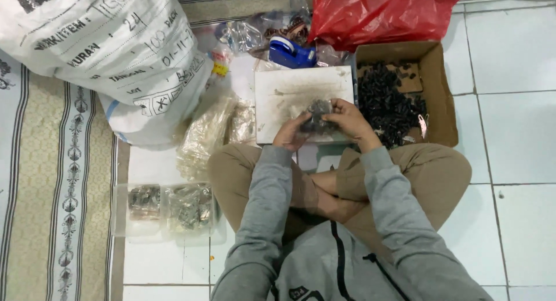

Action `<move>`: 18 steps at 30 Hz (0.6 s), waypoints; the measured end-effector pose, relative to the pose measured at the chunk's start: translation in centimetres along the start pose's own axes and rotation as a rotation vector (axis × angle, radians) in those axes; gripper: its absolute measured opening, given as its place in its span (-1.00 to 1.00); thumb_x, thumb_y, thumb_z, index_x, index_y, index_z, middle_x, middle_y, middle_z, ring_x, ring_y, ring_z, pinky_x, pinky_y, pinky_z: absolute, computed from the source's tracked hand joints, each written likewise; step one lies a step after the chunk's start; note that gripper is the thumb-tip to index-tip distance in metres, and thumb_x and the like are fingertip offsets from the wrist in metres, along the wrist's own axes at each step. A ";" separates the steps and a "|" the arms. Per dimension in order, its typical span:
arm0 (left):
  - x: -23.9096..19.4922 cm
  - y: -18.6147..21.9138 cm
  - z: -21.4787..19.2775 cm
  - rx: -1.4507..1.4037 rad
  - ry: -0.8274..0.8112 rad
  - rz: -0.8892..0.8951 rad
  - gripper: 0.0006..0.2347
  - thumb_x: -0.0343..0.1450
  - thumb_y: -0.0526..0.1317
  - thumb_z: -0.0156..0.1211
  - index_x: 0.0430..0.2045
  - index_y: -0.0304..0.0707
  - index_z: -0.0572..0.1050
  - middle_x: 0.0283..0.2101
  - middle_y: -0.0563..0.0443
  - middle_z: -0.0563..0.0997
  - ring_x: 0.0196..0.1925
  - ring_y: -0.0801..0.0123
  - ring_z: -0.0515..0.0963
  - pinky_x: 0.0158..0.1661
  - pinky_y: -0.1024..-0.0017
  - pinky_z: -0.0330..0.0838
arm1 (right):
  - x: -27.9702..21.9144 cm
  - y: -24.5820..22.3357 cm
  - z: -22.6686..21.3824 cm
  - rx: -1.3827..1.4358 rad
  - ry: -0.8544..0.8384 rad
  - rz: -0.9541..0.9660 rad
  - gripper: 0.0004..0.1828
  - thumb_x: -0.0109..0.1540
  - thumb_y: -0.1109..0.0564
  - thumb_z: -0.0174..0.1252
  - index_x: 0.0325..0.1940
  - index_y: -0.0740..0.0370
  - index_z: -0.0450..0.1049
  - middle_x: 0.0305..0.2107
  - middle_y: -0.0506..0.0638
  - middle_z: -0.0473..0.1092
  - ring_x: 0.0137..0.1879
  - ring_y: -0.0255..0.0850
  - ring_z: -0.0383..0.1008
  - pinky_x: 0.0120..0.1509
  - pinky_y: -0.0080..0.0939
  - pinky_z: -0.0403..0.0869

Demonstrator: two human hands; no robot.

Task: The person sits on the floor and repeatedly picks small black objects from a cardboard box, places them into clear plastic bags, and sets the filled bags aside. The person also arranges some of the objects on a white board before bagging them.

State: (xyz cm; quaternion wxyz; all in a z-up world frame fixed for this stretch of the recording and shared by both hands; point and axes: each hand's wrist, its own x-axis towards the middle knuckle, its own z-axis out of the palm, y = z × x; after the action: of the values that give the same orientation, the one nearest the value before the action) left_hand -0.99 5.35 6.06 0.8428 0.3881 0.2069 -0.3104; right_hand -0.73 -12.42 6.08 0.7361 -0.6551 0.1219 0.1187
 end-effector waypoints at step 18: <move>-1.9 -2.7 1.0 1.248 0.644 0.913 -0.33 0.40 -0.40 0.29 0.42 -0.50 0.08 0.43 -0.59 0.09 0.49 -0.41 0.04 0.41 -0.30 -0.13 | -1.5 1.9 -2.4 -0.669 0.268 -0.453 -0.59 0.25 0.30 0.13 0.20 0.32 0.48 0.03 0.21 0.38 0.14 0.12 0.48 0.09 0.01 0.51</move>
State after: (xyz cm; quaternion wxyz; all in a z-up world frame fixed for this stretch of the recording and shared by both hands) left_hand -4.05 3.91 6.34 0.4159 0.8987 0.0501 0.1298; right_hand -2.81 -14.62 4.57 0.4682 -0.8777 0.0243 -0.0992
